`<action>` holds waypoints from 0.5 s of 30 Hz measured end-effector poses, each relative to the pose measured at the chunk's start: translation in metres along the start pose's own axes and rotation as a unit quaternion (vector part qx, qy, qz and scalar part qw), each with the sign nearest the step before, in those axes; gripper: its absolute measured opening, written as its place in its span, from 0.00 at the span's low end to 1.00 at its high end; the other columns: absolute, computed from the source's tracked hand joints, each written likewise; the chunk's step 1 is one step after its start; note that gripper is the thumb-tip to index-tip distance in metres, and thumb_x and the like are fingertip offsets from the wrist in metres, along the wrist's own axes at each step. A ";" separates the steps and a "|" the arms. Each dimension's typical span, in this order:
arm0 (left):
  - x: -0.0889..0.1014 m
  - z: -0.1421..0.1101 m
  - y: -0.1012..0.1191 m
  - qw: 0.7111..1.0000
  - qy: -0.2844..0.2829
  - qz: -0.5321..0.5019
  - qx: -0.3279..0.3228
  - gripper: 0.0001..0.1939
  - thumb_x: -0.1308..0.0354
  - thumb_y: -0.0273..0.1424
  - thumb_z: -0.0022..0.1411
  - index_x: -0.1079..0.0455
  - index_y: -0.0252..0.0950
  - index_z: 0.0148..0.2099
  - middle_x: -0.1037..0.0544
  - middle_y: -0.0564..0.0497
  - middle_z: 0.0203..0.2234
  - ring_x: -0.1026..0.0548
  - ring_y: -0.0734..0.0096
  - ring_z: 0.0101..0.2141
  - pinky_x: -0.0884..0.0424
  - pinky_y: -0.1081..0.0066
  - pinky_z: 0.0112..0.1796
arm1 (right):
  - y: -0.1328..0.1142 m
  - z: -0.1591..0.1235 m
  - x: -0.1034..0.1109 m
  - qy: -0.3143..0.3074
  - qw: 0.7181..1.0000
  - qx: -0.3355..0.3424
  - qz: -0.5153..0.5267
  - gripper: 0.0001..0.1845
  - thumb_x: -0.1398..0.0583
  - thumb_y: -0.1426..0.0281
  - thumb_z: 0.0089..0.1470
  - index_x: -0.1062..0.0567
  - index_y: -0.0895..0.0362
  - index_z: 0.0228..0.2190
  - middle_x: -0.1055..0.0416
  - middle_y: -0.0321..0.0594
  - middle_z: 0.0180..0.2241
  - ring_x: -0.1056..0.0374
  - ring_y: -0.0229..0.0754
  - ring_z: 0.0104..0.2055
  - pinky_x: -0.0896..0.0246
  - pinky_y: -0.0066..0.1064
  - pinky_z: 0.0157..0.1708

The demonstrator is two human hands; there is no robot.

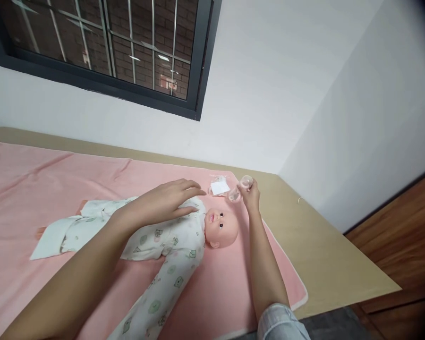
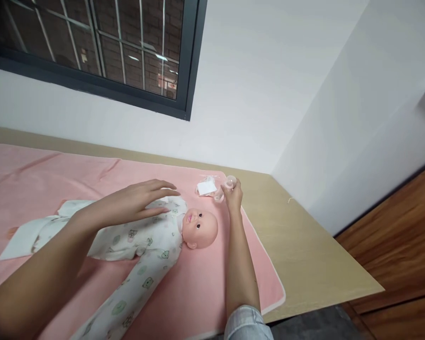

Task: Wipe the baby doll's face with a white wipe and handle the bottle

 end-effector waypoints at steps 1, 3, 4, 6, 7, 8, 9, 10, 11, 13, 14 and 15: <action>-0.002 0.004 0.000 1.000 0.023 0.001 0.005 0.20 0.51 0.38 0.72 0.34 0.41 0.63 0.31 0.47 0.59 0.32 0.57 0.57 0.35 0.62 0.55 | -0.010 -0.001 0.002 0.005 1.000 0.010 0.026 0.41 0.35 0.56 0.42 0.34 0.59 0.56 0.27 0.50 0.50 0.30 0.48 0.49 0.33 0.40 0.51; -0.007 0.012 0.000 0.997 0.076 -0.004 0.021 0.21 0.53 0.38 0.72 0.36 0.39 0.63 0.31 0.46 0.59 0.32 0.57 0.57 0.34 0.61 0.55 | -0.034 -0.006 0.004 0.005 0.995 0.027 0.091 0.41 0.34 0.55 0.41 0.34 0.58 0.55 0.27 0.49 0.50 0.30 0.46 0.50 0.32 0.39 0.50; -0.009 0.015 0.000 0.994 0.104 -0.012 0.029 0.22 0.52 0.39 0.72 0.37 0.39 0.64 0.31 0.46 0.60 0.32 0.57 0.58 0.34 0.61 0.56 | -0.047 -0.011 0.003 -0.003 0.990 0.037 0.133 0.42 0.33 0.55 0.41 0.34 0.58 0.55 0.28 0.48 0.51 0.30 0.46 0.50 0.31 0.38 0.50; -0.013 0.019 0.000 0.987 0.153 -0.031 0.048 0.25 0.51 0.40 0.72 0.42 0.38 0.67 0.32 0.46 0.61 0.33 0.57 0.59 0.35 0.61 0.57 | -0.074 -0.025 -0.003 -0.035 0.973 0.068 0.218 0.42 0.32 0.56 0.41 0.35 0.58 0.55 0.29 0.48 0.52 0.30 0.45 0.51 0.31 0.38 0.51; -0.014 0.021 0.000 0.983 0.170 -0.040 0.057 0.27 0.50 0.40 0.71 0.44 0.38 0.68 0.33 0.46 0.62 0.33 0.58 0.59 0.35 0.61 0.57 | -0.087 -0.034 -0.008 -0.058 0.963 0.083 0.249 0.42 0.31 0.57 0.41 0.35 0.57 0.56 0.30 0.47 0.53 0.30 0.44 0.52 0.31 0.38 0.52; -0.016 0.021 0.000 0.980 0.181 -0.051 0.064 0.29 0.49 0.40 0.70 0.46 0.38 0.69 0.33 0.45 0.62 0.33 0.58 0.59 0.35 0.60 0.57 | -0.099 -0.044 -0.013 -0.084 0.954 0.095 0.273 0.42 0.31 0.58 0.42 0.35 0.56 0.56 0.30 0.46 0.53 0.31 0.43 0.53 0.31 0.37 0.53; -0.018 0.022 0.000 0.978 0.185 -0.063 0.069 0.31 0.47 0.40 0.69 0.48 0.38 0.70 0.33 0.45 0.62 0.32 0.58 0.59 0.35 0.60 0.57 | -0.110 -0.055 -0.017 -0.100 0.946 0.101 0.293 0.42 0.30 0.58 0.42 0.35 0.54 0.56 0.30 0.45 0.53 0.31 0.43 0.53 0.31 0.37 0.53; -0.019 0.022 0.000 0.977 0.186 -0.075 0.070 0.33 0.46 0.41 0.68 0.48 0.38 0.70 0.32 0.45 0.61 0.32 0.57 0.58 0.34 0.60 0.57 | -0.120 -0.066 -0.021 -0.118 0.938 0.107 0.308 0.42 0.30 0.58 0.42 0.35 0.53 0.57 0.30 0.44 0.53 0.31 0.43 0.54 0.31 0.38 0.54; -0.019 0.023 -0.001 0.976 0.185 -0.087 0.070 0.34 0.44 0.41 0.66 0.48 0.38 0.69 0.32 0.45 0.60 0.31 0.57 0.57 0.34 0.60 0.56 | -0.129 -0.077 -0.025 -0.135 0.932 0.111 0.318 0.42 0.29 0.58 0.42 0.35 0.52 0.57 0.31 0.44 0.54 0.31 0.44 0.55 0.31 0.38 0.54; -0.017 0.023 -0.001 0.973 0.193 -0.108 0.073 0.34 0.42 0.39 0.63 0.45 0.38 0.68 0.30 0.45 0.59 0.29 0.56 0.56 0.32 0.61 0.53 | -0.143 -0.094 -0.031 -0.162 0.924 0.118 0.326 0.41 0.29 0.58 0.43 0.35 0.51 0.57 0.33 0.43 0.56 0.32 0.45 0.56 0.31 0.40 0.55; -0.015 0.022 -0.002 0.970 0.200 -0.116 0.079 0.33 0.41 0.38 0.62 0.44 0.38 0.67 0.29 0.46 0.58 0.28 0.56 0.55 0.31 0.62 0.51 | -0.148 -0.101 -0.034 -0.169 0.922 0.119 0.326 0.41 0.29 0.57 0.43 0.35 0.50 0.57 0.33 0.43 0.57 0.33 0.45 0.57 0.32 0.41 0.56; -0.013 0.022 -0.002 0.967 0.206 -0.122 0.086 0.32 0.41 0.36 0.61 0.42 0.38 0.66 0.28 0.47 0.57 0.27 0.57 0.54 0.30 0.63 0.49 | -0.151 -0.105 -0.035 -0.172 0.922 0.120 0.325 0.40 0.29 0.57 0.43 0.34 0.50 0.56 0.34 0.42 0.58 0.34 0.45 0.58 0.32 0.42 0.57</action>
Point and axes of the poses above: each hand's wrist, its own z-axis towards the middle knuckle, its own x-axis out of the back of the hand, y = z × x, the point moved 3 cm from there along z, towards the middle knuckle
